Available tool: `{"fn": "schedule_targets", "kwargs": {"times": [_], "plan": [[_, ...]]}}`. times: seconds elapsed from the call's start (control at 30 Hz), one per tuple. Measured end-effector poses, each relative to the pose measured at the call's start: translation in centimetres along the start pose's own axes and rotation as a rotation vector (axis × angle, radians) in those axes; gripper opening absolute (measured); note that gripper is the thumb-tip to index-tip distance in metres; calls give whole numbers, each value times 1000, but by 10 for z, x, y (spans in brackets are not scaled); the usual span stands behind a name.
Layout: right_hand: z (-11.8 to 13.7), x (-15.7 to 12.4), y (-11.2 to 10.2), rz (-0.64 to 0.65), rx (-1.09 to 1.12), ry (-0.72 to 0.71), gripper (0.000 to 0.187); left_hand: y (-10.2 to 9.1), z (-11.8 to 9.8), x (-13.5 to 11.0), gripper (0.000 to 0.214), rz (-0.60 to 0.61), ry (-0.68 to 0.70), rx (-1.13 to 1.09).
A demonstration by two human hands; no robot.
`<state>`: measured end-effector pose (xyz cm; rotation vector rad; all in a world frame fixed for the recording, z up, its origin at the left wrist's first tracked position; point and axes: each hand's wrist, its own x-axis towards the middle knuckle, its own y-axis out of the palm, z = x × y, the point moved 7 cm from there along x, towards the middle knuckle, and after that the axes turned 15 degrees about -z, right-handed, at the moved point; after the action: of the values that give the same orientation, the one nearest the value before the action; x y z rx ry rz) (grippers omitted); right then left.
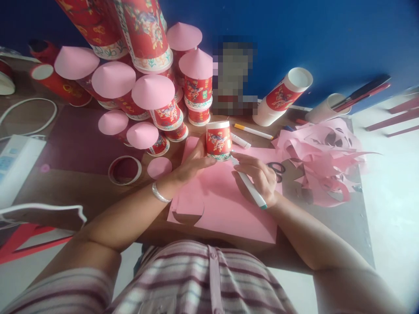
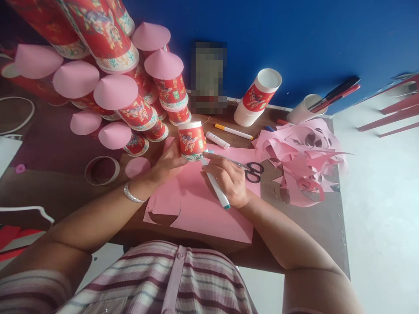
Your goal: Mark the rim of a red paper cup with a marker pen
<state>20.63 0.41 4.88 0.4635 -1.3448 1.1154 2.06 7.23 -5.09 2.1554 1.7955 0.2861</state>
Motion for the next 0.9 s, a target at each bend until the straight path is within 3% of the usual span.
{"fn": "schedule_targets", "kwargs": {"times": [0.13, 0.37, 0.9], "plan": [[-4, -2, -1, -14, -15, 39, 20, 2, -4, 1, 72, 4, -28, 5], [-4, 0, -1, -17, -59, 46, 10, 13, -20, 2, 76, -21, -11, 178], [6, 4, -1, -14, 9, -16, 26, 13, -19, 2, 99, -49, 24, 307]]}}
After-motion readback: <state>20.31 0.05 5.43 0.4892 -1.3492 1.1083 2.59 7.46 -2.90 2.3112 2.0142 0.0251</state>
